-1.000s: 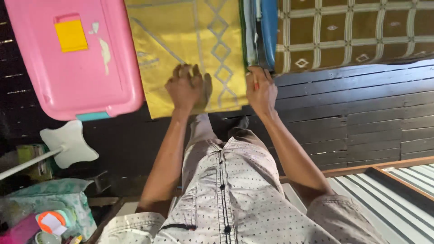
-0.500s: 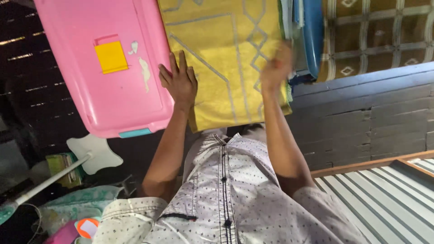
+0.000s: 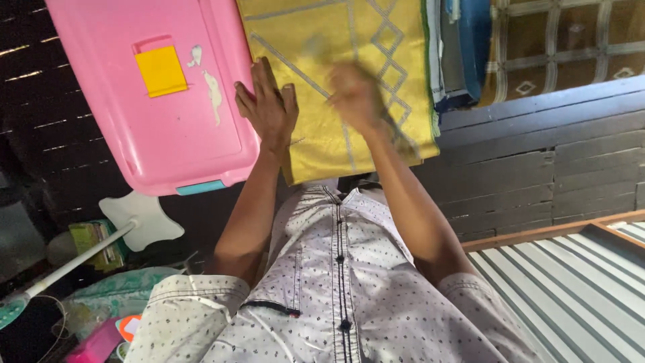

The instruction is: The person uses a small brush to sweep dust off a wooden board, a badminton racket, a balloon pump, and several patterned mats and a pink plastic container on the floor. The person repeatedly brushes the same areas without visible accumulation of debris.

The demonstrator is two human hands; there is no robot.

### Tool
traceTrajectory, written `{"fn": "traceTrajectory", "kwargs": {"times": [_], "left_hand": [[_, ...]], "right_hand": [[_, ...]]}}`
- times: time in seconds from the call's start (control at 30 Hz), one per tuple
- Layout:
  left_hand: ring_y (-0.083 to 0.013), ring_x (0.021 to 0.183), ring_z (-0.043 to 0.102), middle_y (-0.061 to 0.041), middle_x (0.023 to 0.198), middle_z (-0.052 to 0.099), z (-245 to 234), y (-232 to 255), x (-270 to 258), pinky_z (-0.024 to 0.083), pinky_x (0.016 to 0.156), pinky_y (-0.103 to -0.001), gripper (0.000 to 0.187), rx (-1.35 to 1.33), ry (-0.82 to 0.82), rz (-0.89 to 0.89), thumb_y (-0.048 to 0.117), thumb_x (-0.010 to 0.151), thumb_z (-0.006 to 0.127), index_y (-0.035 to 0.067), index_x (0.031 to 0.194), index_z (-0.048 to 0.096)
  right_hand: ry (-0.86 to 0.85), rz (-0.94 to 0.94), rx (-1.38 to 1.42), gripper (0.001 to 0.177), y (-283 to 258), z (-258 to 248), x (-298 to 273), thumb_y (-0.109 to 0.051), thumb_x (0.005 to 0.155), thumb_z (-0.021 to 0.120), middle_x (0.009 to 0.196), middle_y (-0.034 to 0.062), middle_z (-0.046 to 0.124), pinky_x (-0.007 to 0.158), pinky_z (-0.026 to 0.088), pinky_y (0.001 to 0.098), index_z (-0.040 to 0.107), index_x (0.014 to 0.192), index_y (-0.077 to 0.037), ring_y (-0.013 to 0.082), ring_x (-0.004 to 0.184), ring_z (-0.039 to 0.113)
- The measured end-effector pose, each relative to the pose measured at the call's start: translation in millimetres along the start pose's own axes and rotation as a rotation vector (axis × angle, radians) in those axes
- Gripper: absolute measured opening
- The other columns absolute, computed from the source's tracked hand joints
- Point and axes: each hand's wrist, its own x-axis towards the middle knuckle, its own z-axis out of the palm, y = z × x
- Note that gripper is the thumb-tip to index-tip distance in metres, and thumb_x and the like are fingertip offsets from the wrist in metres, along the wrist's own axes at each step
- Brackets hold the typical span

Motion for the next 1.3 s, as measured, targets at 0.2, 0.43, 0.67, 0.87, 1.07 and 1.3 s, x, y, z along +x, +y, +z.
{"fn": "traceTrajectory", "kwargs": {"times": [0.2, 0.43, 0.67, 0.87, 1.07, 1.3], "left_hand": [[-0.0542, 0.152, 0.023, -0.019, 0.167, 0.035, 2.0, 18.0, -18.6, 0.008, 0.125, -0.068, 0.065, 0.034, 0.050, 0.042, 0.042, 0.104, 0.051, 0.018, 0.162, 0.034], [-0.0671, 0.144, 0.020, -0.020, 0.168, 0.028, 24.3, 72.5, -96.5, 0.003, 0.120, -0.075, 0.065, 0.094, -0.067, 0.020, 0.045, 0.102, 0.051, 0.022, 0.161, 0.037], [-0.0718, 0.144, 0.013, -0.022, 0.171, 0.019, 41.3, 89.6, -129.4, -0.002, 0.117, -0.077, 0.070, 0.095, -0.175, 0.069, 0.052, 0.104, 0.043, 0.019, 0.165, 0.031], [-0.0670, 0.147, 0.007, -0.021, 0.172, 0.015, 39.8, 100.7, -127.8, -0.003, 0.120, -0.070, 0.076, 0.098, -0.236, -0.017, 0.060, 0.102, 0.043, 0.022, 0.165, 0.024], [-0.0645, 0.150, 0.007, -0.018, 0.173, 0.015, 50.0, 96.4, -131.9, -0.002, 0.123, -0.069, 0.083, 0.181, -0.208, -0.021, 0.067, 0.102, 0.039, 0.022, 0.168, 0.016], [-0.0616, 0.152, 0.002, -0.016, 0.175, 0.011, 43.2, 100.7, -133.1, -0.004, 0.123, -0.068, 0.082, 0.201, -0.296, -0.056, 0.071, 0.102, 0.034, 0.028, 0.168, 0.014]], "right_hand": [[-0.020, 0.289, -0.007, 0.048, 11.5, -56.1, -43.2, 0.010, 0.090, 0.058, 0.126, 0.0104, 0.064, 0.059, 0.061, 0.0296, 0.062, 0.134, -0.010, 0.0174, 0.095, 0.066], [-0.203, 0.291, 0.454, 0.028, 110.8, -96.0, -146.0, 0.010, 0.103, 0.056, 0.114, 0.0137, 0.070, 0.075, 0.055, 0.0277, 0.061, 0.126, -0.005, 0.0172, 0.087, 0.066], [-0.011, 0.154, -0.134, 0.017, 25.3, -161.9, -158.0, 0.006, 0.104, 0.058, 0.123, 0.0098, 0.072, 0.064, 0.058, 0.0284, 0.069, 0.114, -0.001, 0.0146, 0.085, 0.069], [0.040, 0.445, -0.031, 0.026, -0.6, -199.5, -149.9, 0.010, 0.096, 0.057, 0.110, 0.0155, 0.074, 0.049, 0.054, 0.0243, 0.069, 0.115, -0.004, 0.0158, 0.072, 0.065], [-0.264, 0.236, 0.227, 0.021, 28.7, -217.4, -164.7, 0.006, 0.099, 0.058, 0.128, 0.0133, 0.068, 0.057, 0.062, 0.0250, 0.068, 0.115, -0.003, 0.0166, 0.100, 0.073], [-0.220, 0.318, 0.238, 0.026, 29.9, -215.7, -166.2, -0.007, 0.109, 0.060, 0.128, 0.0145, 0.069, 0.064, 0.061, 0.0235, 0.065, 0.134, -0.007, 0.0139, 0.101, 0.070]]}}
